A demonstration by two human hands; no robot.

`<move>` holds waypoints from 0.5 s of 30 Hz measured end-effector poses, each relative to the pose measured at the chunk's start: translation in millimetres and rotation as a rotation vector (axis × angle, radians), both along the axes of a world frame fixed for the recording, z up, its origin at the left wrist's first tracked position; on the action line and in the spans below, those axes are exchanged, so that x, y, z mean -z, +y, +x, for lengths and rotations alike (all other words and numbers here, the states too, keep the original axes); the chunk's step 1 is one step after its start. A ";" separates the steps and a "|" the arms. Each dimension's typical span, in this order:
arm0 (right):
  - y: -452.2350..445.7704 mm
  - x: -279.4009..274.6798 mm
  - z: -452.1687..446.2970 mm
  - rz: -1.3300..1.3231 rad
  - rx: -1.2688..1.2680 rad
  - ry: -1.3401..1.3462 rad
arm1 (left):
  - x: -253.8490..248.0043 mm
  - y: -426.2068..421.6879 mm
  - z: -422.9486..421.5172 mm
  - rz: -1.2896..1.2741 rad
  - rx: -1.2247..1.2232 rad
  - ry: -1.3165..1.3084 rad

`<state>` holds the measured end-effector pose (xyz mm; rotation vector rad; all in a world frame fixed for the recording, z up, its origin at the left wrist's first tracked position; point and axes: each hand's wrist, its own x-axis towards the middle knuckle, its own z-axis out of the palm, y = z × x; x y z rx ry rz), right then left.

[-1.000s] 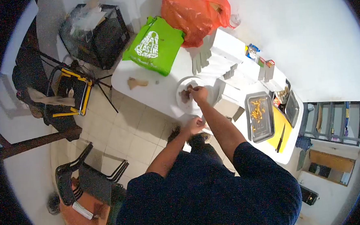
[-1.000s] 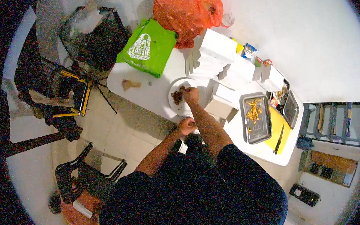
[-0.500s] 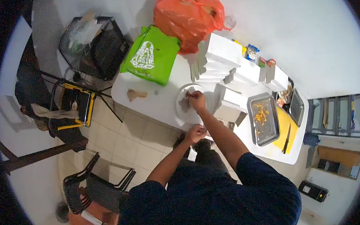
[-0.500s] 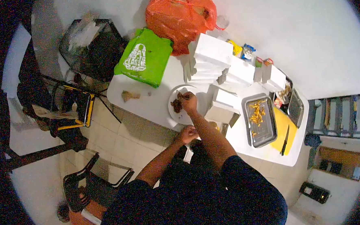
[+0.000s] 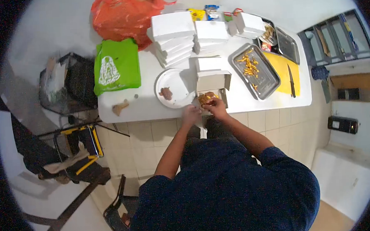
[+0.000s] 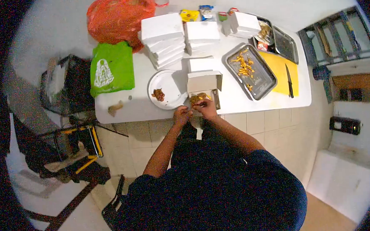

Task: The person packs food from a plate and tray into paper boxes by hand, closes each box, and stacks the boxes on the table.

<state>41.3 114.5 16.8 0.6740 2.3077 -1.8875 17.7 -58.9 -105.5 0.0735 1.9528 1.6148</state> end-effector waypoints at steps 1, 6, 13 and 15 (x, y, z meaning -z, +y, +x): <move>11.0 3.6 5.6 -0.014 0.066 -0.022 | -1.4 0.9 1.0 -0.038 0.012 0.054; 57.8 23.5 27.3 -0.014 0.174 -0.082 | -45.3 10.2 12.8 -0.166 0.059 0.257; 85.0 -18.4 16.6 0.271 0.291 0.036 | -113.4 4.7 -18.3 -0.123 0.015 0.463; 92.6 -22.7 5.8 0.308 0.290 0.036 | -122.3 9.6 -38.2 -0.153 -0.002 0.632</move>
